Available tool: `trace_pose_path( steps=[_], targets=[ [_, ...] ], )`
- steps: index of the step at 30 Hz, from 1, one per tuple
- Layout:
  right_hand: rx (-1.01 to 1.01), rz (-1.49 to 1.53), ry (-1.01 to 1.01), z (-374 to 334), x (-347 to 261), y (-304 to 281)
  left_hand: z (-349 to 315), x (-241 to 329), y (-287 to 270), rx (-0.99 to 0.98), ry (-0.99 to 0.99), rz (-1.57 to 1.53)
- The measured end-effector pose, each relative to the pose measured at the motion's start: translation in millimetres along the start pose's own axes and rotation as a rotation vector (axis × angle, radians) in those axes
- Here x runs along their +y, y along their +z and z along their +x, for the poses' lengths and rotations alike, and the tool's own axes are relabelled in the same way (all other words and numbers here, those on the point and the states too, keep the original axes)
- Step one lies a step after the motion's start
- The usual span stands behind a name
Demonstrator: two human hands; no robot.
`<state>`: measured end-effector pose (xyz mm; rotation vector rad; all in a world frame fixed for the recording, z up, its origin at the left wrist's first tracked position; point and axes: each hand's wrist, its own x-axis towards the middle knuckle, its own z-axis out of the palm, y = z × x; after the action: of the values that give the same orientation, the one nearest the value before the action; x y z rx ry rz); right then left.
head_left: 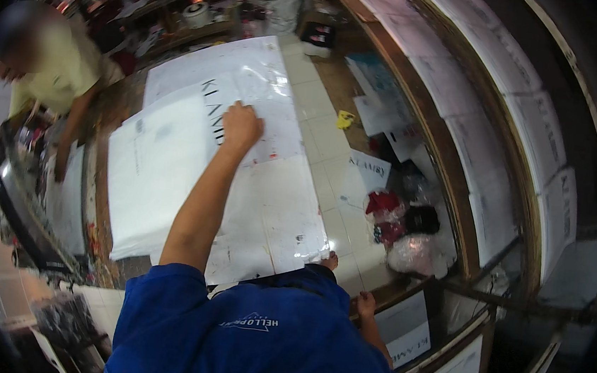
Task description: The person repeatedly picks up white printed sheets from a table and places them onto a nearby metal shelf. The person handles the sheets one at a time, stacking them in rows on the shelf. Another person is visible working at the table in the background.
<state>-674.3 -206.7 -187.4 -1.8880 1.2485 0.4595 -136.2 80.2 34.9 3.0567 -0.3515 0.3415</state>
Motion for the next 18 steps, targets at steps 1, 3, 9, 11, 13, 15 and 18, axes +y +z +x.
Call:
trace_pose_path(
  steps=[1,3,9,11,13,15,18],
  targets=[
    [-0.016,0.108,0.052,0,6,3,6,0,5,-0.074,-0.031,0.016],
    [0.006,0.170,0.029,9,26,11,25,-12,27,-0.223,-0.050,0.045],
    [0.117,0.282,-0.041,1,4,22,50,-62,71,-0.235,0.072,0.053],
    [0.134,0.522,-0.027,-11,-33,12,50,-51,54,-0.255,0.015,0.087],
    [0.168,0.444,-0.081,1,-41,20,51,-48,40,-0.291,0.030,0.086],
    [0.160,0.461,-0.015,-26,-93,-11,56,-53,41,-0.285,0.069,0.098],
    [0.251,0.496,-0.206,-25,-92,0,71,-59,52,-0.259,0.114,0.132]
  ],
)
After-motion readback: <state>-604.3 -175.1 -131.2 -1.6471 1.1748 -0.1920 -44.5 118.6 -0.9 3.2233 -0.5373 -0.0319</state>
